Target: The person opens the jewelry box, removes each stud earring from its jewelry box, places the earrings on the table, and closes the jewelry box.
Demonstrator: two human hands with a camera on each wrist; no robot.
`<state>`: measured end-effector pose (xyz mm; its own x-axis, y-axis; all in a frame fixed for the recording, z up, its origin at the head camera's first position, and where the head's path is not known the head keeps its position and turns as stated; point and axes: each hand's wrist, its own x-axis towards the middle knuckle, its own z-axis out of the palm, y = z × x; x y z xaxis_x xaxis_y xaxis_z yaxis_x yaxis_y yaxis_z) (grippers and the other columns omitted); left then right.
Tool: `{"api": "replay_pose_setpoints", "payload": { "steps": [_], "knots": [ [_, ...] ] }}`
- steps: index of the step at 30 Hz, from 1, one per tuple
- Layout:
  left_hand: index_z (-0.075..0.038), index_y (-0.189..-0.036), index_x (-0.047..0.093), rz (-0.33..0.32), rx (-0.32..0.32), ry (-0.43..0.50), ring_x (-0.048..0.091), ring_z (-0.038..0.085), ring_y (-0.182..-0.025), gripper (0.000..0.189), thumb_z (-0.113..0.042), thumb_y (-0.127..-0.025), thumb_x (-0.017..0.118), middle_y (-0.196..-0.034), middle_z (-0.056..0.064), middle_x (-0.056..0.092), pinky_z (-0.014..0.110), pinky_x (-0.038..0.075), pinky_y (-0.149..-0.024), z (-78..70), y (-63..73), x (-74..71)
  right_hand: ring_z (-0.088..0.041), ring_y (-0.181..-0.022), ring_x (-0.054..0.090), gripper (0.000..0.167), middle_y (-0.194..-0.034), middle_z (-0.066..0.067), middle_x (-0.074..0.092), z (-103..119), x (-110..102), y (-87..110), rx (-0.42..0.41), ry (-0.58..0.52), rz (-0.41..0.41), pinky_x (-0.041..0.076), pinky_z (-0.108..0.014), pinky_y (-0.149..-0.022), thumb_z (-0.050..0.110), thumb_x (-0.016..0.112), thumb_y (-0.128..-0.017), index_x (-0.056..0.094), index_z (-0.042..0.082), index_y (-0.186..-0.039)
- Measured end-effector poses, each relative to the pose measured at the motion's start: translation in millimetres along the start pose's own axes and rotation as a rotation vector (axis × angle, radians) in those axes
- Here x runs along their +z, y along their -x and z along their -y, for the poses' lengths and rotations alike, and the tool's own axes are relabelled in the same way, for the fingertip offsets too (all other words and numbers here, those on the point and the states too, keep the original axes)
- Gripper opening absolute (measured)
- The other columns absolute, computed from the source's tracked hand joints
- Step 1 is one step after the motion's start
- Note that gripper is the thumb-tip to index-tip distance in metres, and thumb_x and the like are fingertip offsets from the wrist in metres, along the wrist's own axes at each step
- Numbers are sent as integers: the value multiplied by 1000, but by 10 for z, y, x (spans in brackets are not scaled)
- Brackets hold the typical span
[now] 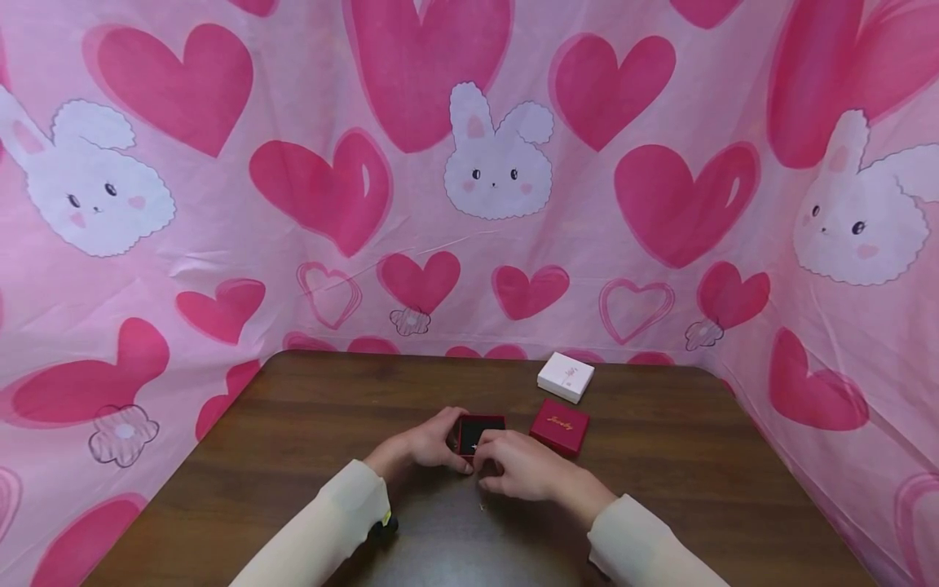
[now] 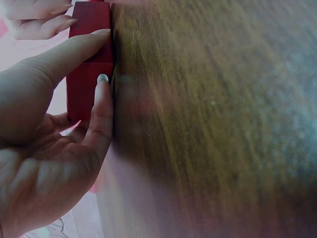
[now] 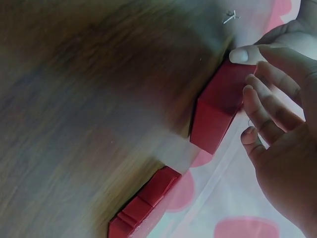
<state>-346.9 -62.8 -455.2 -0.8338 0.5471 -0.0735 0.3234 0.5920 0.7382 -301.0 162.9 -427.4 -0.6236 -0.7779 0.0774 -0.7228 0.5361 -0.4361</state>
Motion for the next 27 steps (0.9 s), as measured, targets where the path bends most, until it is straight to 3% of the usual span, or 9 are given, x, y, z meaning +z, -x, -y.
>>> {"api": "replay_pose_setpoints", "payload": {
  "steps": [13,20,27],
  "knots": [
    [-10,-129,51,5,-11,-6,50,21,-107,68,-15,-75,91,-119,5,49,46,43,-103,-9,10,2,-10,-87,57,17,-107,6,62,-77,-16,2,71,12,-35,50,-26,-77,19,80,-89,74,18,-106],
    [-11,-128,51,6,-12,3,50,21,-107,66,-13,-75,91,-119,5,48,47,42,-104,3,-1,1,-12,-97,60,14,-109,8,64,-113,-19,-9,82,15,-29,53,-34,-89,20,79,-90,76,18,-104],
    [-11,-129,50,7,-12,-7,50,21,-108,67,-15,-76,91,-119,4,48,46,42,-105,9,-11,0,-15,-89,60,16,-104,7,65,-144,-24,-27,77,-6,-33,53,-27,-80,20,80,-89,74,19,-105]
  ]
}}
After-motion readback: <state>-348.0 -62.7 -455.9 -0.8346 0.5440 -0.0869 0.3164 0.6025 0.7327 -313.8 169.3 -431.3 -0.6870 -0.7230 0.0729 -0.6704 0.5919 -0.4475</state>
